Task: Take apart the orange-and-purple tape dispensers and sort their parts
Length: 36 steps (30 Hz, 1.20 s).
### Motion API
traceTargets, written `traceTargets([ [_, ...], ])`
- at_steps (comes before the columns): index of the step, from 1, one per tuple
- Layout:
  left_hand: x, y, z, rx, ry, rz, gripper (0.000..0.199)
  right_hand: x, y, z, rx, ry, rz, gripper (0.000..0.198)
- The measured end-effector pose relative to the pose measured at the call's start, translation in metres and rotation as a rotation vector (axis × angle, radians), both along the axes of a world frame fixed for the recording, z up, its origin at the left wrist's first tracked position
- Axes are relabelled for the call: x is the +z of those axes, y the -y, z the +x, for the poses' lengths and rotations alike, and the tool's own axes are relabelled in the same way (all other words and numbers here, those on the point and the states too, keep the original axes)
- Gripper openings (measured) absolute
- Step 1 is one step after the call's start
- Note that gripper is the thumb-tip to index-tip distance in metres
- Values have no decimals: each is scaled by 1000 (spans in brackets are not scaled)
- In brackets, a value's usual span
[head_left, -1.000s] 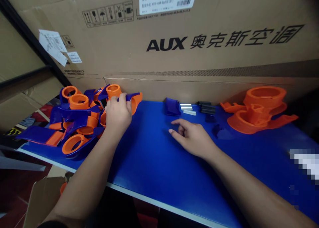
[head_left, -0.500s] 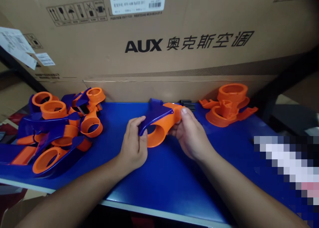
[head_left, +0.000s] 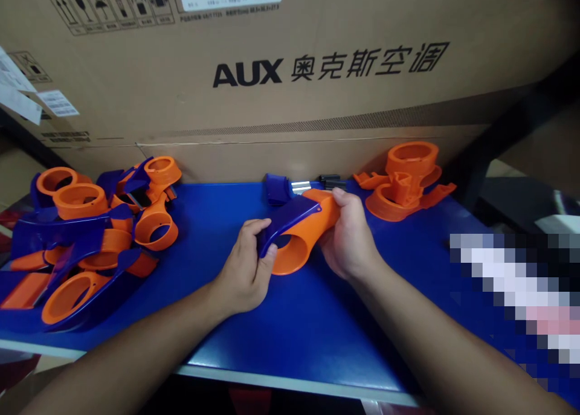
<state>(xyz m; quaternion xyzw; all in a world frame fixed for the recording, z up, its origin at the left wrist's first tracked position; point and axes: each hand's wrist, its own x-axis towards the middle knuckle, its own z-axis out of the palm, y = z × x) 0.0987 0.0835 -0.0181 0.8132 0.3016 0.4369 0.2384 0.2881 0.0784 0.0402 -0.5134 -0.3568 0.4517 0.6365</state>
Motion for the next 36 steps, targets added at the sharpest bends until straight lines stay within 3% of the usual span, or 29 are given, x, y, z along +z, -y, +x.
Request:
traceTargets([
  [3, 9, 3, -3, -132, -61, -18, 66, -4, -2, 5, -75, -14, 68, 39],
  [5, 16, 2, -6, -202, -55, 11, 70, -4, -1, 9, -45, 78, 43, 39],
  [10, 35, -2, -13, -54, 68, 201, 40, 7, 13, 8, 123, 448, -89, 41],
  [13, 42, -1, -12, -49, 40, 276, 29, 12, 20, 0, 218, 628, -145, 40],
  [21, 40, 2, -4, -106, -91, 235, 12, 9, 21, -8, 382, 753, -203, 36],
  [36, 34, 2, 3, -96, -445, 264, 6, -8, 12, -9, 528, 879, -288, 47],
])
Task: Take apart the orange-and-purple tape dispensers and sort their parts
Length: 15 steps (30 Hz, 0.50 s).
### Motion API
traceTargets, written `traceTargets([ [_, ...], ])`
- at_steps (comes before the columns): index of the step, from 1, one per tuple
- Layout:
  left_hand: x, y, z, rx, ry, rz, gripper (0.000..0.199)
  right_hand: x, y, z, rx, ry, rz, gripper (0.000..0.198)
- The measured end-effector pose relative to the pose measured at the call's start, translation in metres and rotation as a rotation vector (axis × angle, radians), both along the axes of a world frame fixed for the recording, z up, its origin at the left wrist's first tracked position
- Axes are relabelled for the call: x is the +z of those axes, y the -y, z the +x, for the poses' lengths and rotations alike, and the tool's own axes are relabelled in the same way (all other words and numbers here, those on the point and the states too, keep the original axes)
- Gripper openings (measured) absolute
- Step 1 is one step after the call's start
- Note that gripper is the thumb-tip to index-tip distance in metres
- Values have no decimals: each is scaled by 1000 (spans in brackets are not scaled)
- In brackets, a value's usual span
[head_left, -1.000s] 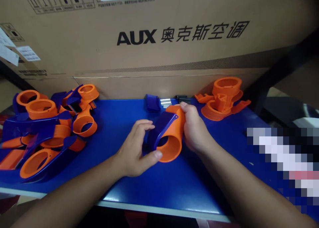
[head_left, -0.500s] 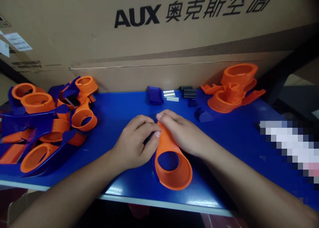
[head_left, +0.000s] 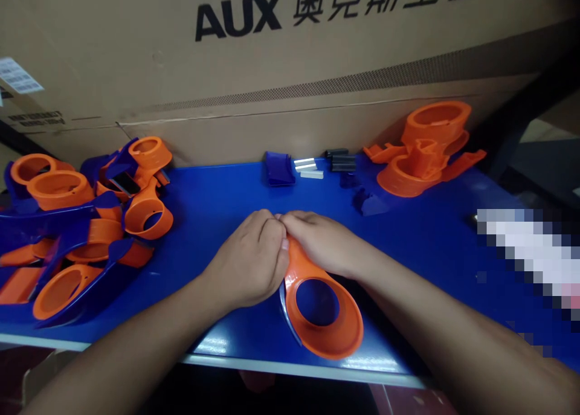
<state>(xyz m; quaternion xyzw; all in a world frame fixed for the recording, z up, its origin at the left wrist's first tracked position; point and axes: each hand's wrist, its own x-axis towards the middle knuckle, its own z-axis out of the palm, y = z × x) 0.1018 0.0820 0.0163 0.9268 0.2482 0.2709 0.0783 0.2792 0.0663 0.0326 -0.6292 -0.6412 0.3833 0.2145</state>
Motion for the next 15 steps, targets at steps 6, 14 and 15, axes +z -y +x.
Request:
traceTargets([
  [6, 3, 4, 0, 45, -77, -114, 3, -3, -2, 5, 187, 189, 66, 42],
  [14, 5, 4, 0, 15, -79, -229, 8, -5, -1, 9, 219, 117, 188, 19],
  [15, 5, 2, -1, 11, -72, -240, 9, -5, -1, 10, 200, 76, 184, 21],
])
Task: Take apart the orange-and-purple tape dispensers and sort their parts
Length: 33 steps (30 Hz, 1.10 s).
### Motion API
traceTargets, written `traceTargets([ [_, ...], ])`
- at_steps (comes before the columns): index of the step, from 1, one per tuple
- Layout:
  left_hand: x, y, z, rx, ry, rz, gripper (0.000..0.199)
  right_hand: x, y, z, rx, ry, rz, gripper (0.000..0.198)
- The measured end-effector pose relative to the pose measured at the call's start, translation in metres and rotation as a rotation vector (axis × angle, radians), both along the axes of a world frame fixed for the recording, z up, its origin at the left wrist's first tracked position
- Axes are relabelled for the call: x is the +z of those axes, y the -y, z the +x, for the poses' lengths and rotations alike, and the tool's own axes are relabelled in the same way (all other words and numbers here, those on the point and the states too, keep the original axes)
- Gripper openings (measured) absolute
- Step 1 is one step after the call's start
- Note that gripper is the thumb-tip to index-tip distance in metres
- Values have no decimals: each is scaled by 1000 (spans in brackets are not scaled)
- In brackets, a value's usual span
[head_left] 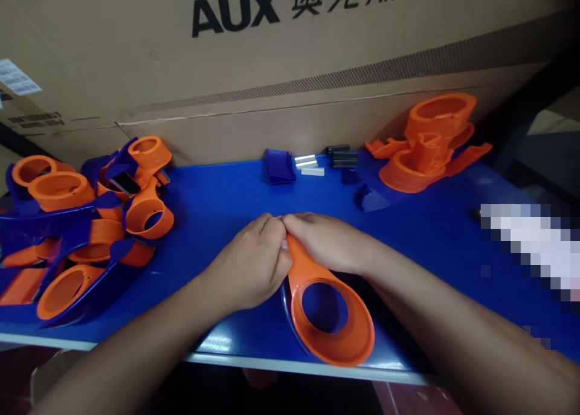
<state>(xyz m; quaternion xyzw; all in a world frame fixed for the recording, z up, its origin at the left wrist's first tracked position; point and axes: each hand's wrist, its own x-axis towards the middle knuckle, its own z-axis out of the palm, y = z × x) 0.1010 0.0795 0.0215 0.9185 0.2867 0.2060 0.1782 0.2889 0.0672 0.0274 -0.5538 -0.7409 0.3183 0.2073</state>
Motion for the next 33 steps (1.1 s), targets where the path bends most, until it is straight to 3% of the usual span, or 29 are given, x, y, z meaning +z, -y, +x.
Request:
traceTargets([
  [4, -3, -4, -3, 20, 57, -109, 11, 1, -2, 1, -135, -105, -129, 34],
  [8, -8, -5, -4, 24, 220, -339, 16, 5, -5, 2, -371, -294, -332, 44],
  [11, -11, -3, -1, 8, 277, -487, 26, 6, -8, 3, -482, -485, -402, 44],
  [19, -22, -13, -2, 32, 254, -708, 31, -1, -19, 14, -515, -851, -487, 40],
  [22, -17, -25, -14, 106, 209, -651, 28, 2, -22, 20, -515, -912, -548, 39],
  [28, 8, -48, -44, 258, 172, -298, 33, 3, -24, 24, -447, -982, -600, 36],
  [33, 21, -49, -56, 151, -41, -257, 29, -7, -25, 25, -416, -982, -612, 37],
])
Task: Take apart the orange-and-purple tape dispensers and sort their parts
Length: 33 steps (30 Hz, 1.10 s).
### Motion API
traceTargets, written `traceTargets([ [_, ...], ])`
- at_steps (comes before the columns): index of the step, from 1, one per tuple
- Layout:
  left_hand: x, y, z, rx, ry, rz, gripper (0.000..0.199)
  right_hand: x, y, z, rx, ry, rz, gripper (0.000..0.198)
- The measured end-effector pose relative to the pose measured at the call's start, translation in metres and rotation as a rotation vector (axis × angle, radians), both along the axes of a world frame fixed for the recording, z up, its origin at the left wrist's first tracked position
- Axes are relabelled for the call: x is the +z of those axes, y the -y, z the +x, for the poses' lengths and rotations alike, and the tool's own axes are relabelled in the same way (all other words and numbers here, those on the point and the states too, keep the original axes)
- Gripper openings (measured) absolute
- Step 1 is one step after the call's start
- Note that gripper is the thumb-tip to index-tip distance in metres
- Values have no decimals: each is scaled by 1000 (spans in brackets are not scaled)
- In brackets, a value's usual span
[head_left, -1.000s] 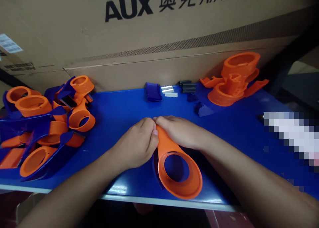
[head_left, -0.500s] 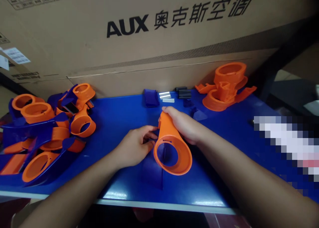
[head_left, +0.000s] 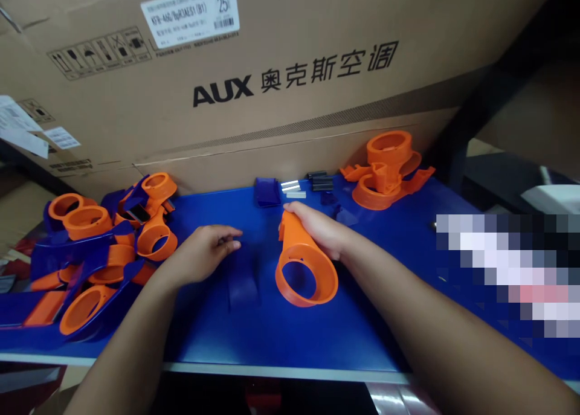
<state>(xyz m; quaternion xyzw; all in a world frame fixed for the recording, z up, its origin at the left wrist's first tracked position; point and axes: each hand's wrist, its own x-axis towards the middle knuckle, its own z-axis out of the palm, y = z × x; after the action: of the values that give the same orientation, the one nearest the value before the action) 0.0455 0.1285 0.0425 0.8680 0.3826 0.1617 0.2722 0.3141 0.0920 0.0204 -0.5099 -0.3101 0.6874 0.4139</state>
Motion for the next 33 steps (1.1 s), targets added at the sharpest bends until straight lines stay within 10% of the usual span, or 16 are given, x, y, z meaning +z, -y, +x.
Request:
traceTargets([
  [6, 22, -4, -9, -51, -111, 68, 26, -4, -1, 1, 67, 11, -3, 39],
  [11, 34, -12, 3, 295, 81, 645, 23, -4, -1, 1, 81, 23, -12, 39],
  [15, 22, -22, 33, 206, 16, 983, 23, -6, -2, 1, 84, 23, -3, 40],
  [23, 4, -61, 89, -167, -421, 871, 30, -3, -1, -1, 68, 37, 25, 37],
  [33, 17, -75, 115, -261, -555, 735, 34, -3, 1, -3, 47, 54, 45, 37],
])
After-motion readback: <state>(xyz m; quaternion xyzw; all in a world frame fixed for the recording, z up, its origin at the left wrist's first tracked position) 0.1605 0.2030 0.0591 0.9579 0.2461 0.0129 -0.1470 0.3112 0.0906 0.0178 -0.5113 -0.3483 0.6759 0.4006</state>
